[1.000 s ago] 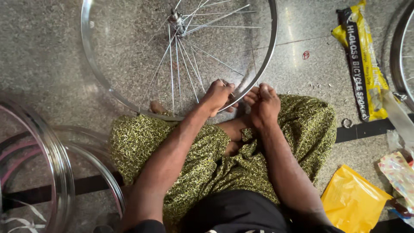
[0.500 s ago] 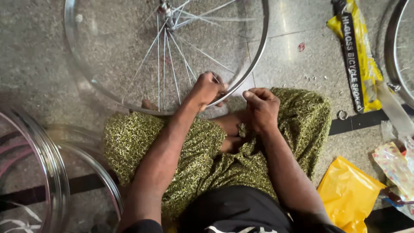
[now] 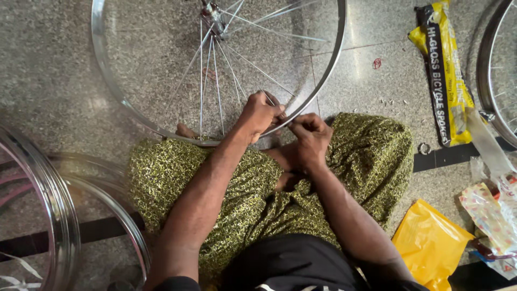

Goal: The person threads spokes through a bicycle hub and inserts the ends into holes in the metal rim one by one while sitting on the floor.

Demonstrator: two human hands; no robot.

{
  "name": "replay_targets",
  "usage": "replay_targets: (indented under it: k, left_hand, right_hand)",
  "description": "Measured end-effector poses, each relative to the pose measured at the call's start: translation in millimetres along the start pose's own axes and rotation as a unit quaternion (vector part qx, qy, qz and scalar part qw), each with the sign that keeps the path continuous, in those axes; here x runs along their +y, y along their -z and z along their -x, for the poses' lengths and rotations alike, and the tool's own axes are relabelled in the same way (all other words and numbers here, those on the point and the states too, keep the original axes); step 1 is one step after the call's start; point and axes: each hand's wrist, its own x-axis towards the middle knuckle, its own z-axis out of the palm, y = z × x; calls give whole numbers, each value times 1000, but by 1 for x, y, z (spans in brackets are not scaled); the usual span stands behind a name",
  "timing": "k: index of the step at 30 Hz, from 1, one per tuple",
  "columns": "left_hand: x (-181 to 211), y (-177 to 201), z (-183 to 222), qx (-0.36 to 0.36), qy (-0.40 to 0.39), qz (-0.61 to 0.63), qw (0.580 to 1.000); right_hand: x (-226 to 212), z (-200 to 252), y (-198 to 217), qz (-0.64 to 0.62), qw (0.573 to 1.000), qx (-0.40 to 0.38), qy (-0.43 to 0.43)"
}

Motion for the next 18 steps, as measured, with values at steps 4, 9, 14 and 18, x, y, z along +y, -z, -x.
replay_targets:
  k: [4,9,14,18]
  left_hand:
    - [2,-4,6,-18,-28,-15,999]
    - [-1,-3,2,-53,-28,-9,998]
    - [9,-7,8,-73,14,53,996]
    - [15,-5,12,-73,22,29,997]
  right_hand:
    - [-2,18,-2,165,977,28,133]
    - [11,27,-10,116,965,47,229]
    - [17,15,6,57,967,53,241]
    - [32,5,9,13,960,20,280]
